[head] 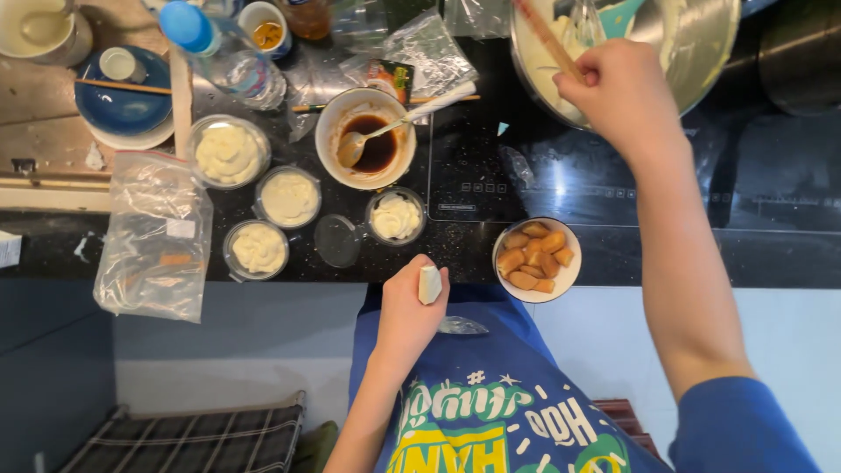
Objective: The person holds a piping bag filled with cream and uses chopsticks to pick up fried dough pieces from a bowl and dip them into a bowl of sauce. They squeeze the piping bag to dispense cream onto the dipped pieces and into small cups, repeating the cycle.
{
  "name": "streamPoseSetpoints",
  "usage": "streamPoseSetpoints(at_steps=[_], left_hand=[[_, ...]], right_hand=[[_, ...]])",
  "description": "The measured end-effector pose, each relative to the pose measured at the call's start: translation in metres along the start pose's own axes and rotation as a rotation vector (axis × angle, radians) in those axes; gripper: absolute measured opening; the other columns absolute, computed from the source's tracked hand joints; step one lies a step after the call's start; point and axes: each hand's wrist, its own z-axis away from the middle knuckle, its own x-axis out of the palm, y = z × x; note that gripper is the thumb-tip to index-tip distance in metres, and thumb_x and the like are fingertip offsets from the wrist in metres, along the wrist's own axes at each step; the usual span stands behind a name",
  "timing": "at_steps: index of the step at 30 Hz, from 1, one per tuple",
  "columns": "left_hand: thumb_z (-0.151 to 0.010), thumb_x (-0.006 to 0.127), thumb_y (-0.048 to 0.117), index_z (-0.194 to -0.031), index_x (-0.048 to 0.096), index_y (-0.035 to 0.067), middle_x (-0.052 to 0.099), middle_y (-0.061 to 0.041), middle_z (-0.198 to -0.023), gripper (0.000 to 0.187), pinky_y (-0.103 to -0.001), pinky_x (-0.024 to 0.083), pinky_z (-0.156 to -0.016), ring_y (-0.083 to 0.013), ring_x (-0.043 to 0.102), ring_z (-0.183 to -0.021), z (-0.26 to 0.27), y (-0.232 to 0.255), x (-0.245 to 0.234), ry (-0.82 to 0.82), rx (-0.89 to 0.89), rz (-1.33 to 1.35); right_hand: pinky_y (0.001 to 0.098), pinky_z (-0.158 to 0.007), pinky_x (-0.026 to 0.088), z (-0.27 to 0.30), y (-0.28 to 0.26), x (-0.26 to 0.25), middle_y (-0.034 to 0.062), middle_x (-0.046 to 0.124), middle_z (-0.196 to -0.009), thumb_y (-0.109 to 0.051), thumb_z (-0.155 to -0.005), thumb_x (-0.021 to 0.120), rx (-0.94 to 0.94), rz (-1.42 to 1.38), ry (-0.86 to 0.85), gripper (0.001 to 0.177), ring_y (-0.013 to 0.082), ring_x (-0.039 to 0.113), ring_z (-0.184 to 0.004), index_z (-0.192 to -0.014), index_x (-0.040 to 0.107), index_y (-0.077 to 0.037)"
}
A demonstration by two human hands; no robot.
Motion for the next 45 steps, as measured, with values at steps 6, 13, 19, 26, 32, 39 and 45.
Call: streamPoseSetpoints(at_steps=[6,13,19,26,32,39,45], left_hand=[[-0.091,0.071,0.013,-0.077,0.053,0.002,0.055,-0.013,-0.064,0.025,-0.036,0.048,-0.056,-0.0272,0.053,-0.055,-0.001,0.006,0.013,0.045,0.005,-0.023],[-0.092,0.071,0.014,-0.079,0.055,0.003,0.057,-0.011,-0.065,0.024,-0.034,0.049,-0.057,-0.0232,0.053,-0.056,-0.001,0.011,0.038,0.076,-0.023,-0.039],[-0.092,0.071,0.015,-0.08,0.056,0.004,0.058,-0.009,-0.064,0.022,-0.033,0.049,-0.057,-0.0193,0.054,-0.055,0.007,0.006,0.061,0.098,-0.031,-0.038],[-0.092,0.072,0.015,-0.08,0.056,0.004,0.058,-0.008,-0.063,0.023,-0.032,0.049,-0.057,-0.0168,0.052,-0.055,0.018,0.002,0.073,0.148,-0.051,-0.037],[-0.093,0.072,0.016,-0.079,0.057,0.004,0.056,-0.006,-0.061,0.024,-0.031,0.048,-0.057,-0.0144,0.05,-0.055,0.029,-0.006,0.071,0.197,-0.084,-0.007],[-0.093,0.072,0.016,-0.078,0.058,0.004,0.055,-0.004,-0.059,0.023,-0.029,0.047,-0.055,-0.0115,0.05,-0.054,0.034,-0.01,0.063,0.237,-0.101,0.025],[-0.093,0.071,0.015,-0.078,0.057,0.004,0.055,-0.004,-0.06,0.024,-0.03,0.046,-0.055,-0.0112,0.05,-0.055,0.027,-0.004,0.051,0.205,-0.09,0.054]], right_hand=[[0.0239,-0.065,0.033,0.136,0.058,-0.058,0.0093,0.065,-0.097,-0.01,-0.125,0.06,0.037,-0.752,0.43,0.029,0.0128,0.048,-0.073,-0.101,0.064,0.006],[0.0391,-0.082,0.06,0.251,0.092,-0.021,0.0169,0.065,-0.106,-0.013,-0.109,0.06,0.216,-1.069,0.108,0.02,0.0245,0.07,-0.086,-0.104,0.066,0.005],[0.0378,-0.092,0.06,0.274,0.078,0.002,0.0155,0.067,-0.117,-0.013,-0.111,0.044,0.301,-1.111,0.073,0.032,0.0255,0.072,-0.098,-0.107,0.071,0.004],[0.0292,-0.076,0.059,0.243,0.041,0.002,0.0067,0.073,-0.108,-0.007,-0.092,0.069,-0.094,-0.738,-0.16,0.016,0.0168,0.071,-0.09,-0.105,0.08,-0.006],[0.0315,-0.076,0.059,0.219,0.012,-0.007,0.0067,0.07,-0.107,-0.013,-0.083,0.08,-0.533,-0.473,-0.273,0.029,0.0205,0.071,-0.091,-0.111,0.076,-0.01],[0.0354,-0.086,0.06,0.212,0.011,-0.012,0.0107,0.073,-0.11,-0.007,-0.081,0.078,-0.671,-0.397,-0.118,0.028,0.0264,0.073,-0.099,-0.109,0.073,-0.004],[0.0292,-0.075,0.061,0.217,0.01,-0.004,0.0096,0.075,-0.101,-0.004,-0.084,0.079,-0.475,-0.412,-0.103,0.023,0.0203,0.074,-0.087,-0.106,0.076,-0.002]])
